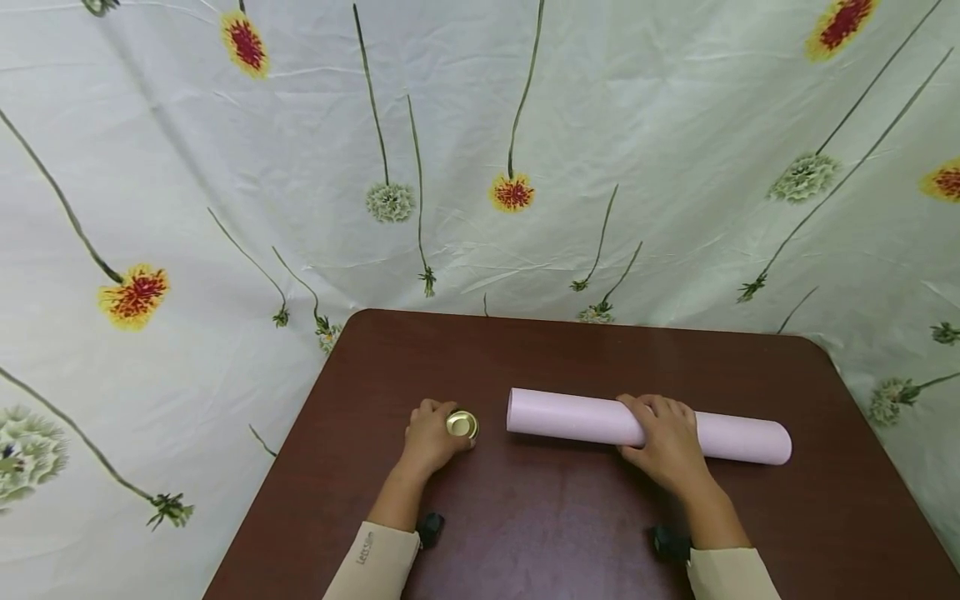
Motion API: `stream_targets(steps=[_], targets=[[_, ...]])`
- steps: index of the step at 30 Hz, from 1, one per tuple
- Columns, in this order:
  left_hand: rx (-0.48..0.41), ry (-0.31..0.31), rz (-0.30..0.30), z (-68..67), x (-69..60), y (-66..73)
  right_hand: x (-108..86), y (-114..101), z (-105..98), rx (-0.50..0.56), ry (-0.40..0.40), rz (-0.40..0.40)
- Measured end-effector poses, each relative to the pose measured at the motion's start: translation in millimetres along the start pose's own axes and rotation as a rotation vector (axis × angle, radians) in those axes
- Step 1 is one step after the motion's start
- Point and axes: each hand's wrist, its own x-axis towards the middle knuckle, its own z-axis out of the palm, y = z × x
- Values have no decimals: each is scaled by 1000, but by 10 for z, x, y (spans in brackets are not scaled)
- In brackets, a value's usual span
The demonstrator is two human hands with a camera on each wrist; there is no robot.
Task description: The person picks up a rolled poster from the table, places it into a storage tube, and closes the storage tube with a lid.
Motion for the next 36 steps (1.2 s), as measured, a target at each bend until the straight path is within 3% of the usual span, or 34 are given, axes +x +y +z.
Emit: stream_targets(steps=[9,18,26,36], targets=[[-11,-2,-2,10,-32,15,-13,0,-3,7,5,3],[-68,6,-18,22,39,-53,-32,3,12,6,20,-2],[-274,-6,5,-25,48,-37,-20,-26,-30,12,12,7],[-463,-88,-16,-149,-25,124,-2,-19,-51,13,26,-2]])
